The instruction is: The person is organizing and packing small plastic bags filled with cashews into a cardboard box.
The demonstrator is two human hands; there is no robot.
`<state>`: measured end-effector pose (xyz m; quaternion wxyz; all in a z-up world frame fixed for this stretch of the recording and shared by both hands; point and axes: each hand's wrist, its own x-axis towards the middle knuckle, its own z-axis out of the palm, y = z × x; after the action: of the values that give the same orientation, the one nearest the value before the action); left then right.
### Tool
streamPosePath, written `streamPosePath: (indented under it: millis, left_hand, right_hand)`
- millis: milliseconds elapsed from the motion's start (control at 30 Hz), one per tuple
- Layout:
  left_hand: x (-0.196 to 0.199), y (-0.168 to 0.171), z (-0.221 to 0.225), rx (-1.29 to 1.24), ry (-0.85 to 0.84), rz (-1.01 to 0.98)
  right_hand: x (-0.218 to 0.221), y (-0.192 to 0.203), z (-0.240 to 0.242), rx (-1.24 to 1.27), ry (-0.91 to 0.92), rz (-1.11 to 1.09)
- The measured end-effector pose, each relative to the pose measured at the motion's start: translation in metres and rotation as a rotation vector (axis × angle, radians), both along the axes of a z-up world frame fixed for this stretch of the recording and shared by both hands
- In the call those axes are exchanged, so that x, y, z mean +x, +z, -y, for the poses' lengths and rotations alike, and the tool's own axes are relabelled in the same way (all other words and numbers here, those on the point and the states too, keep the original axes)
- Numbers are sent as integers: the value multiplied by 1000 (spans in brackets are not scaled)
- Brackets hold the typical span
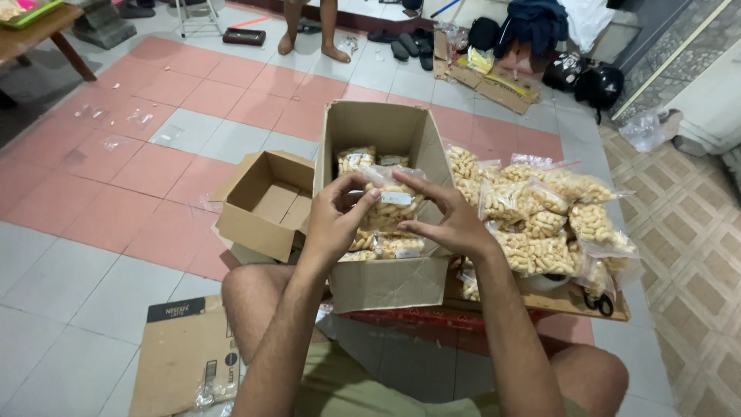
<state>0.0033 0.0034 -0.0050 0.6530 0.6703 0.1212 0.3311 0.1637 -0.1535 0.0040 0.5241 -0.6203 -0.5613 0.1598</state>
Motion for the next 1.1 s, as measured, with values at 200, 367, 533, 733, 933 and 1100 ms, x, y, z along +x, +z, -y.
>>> streamPosePath:
  millis: [200, 367, 533, 733, 933, 1100]
  left_hand:
    - [1, 2, -3, 44, 4, -25]
    - [1, -2, -2, 62, 25, -39]
    - [4, -10, -6, 81, 67, -60]
    - [3, -5, -2, 82, 66, -30]
    - [2, -5, -1, 56, -11, 5]
    - [3, -8, 0, 2, -4, 41]
  right_hand:
    - [0, 1, 0, 31, 25, 15]
    - [3, -3, 1, 63, 36, 2]
    - [3, -5, 3, 67, 48, 2]
    - [2, -8, 2, 91, 14, 0]
    - [5, -11, 2, 124, 2, 40]
    - [4, -11, -1, 116, 4, 113]
